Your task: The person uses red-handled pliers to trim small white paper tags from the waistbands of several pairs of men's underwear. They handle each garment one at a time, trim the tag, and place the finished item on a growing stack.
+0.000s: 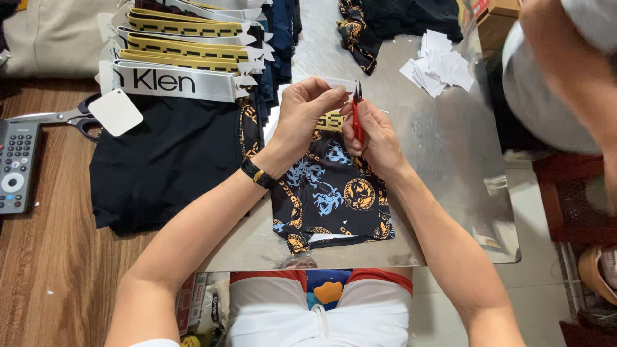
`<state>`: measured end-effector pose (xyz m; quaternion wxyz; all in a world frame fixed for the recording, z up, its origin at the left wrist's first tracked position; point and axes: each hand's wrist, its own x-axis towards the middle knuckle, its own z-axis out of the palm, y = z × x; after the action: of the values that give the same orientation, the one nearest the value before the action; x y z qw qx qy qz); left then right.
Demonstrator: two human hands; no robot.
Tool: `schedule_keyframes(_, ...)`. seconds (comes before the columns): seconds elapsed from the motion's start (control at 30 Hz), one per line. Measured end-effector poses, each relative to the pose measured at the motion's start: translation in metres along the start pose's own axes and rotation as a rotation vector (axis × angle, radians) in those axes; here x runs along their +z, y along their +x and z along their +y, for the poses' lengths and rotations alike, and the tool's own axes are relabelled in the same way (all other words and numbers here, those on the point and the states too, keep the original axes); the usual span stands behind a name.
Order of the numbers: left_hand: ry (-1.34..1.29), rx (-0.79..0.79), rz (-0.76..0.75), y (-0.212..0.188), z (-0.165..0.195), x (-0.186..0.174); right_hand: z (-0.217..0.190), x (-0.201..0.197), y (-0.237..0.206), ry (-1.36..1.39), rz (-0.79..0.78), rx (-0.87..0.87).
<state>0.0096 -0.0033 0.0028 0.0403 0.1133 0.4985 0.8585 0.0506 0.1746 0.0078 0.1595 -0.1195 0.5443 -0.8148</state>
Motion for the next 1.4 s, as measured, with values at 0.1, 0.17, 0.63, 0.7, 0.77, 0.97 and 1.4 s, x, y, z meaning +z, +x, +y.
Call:
schedule_keyframes(0.1,-0.018,0.002,-0.013,0.000,-0.001,-0.001,0.002,-0.002,0.000,-0.001,-0.010,-0.002)
schedule_keyframes(0.17,-0.033,-0.007,-0.018,0.000,-0.002,-0.001,0.002,-0.003,0.001,0.004,-0.015,-0.001)
schedule_keyframes(0.63,-0.034,-0.052,-0.019,0.000,0.002,-0.004,0.003,-0.008,0.003,-0.009,0.007,0.039)
schedule_keyframes(0.7,-0.006,-0.058,-0.031,0.002,0.003,-0.005,0.001,-0.010,0.002,-0.027,0.009,0.051)
schedule_keyframes(0.77,0.001,-0.057,-0.049,0.004,0.005,-0.007,0.000,-0.011,0.002,-0.034,-0.009,0.054)
schedule_keyframes(0.97,0.056,-0.083,-0.099,0.005,0.011,-0.009,-0.007,-0.013,-0.001,-0.069,-0.015,0.078)
schedule_keyframes(1.4,0.183,-0.102,-0.138,0.003,0.021,-0.010,-0.020,-0.011,-0.006,-0.070,-0.060,0.149)
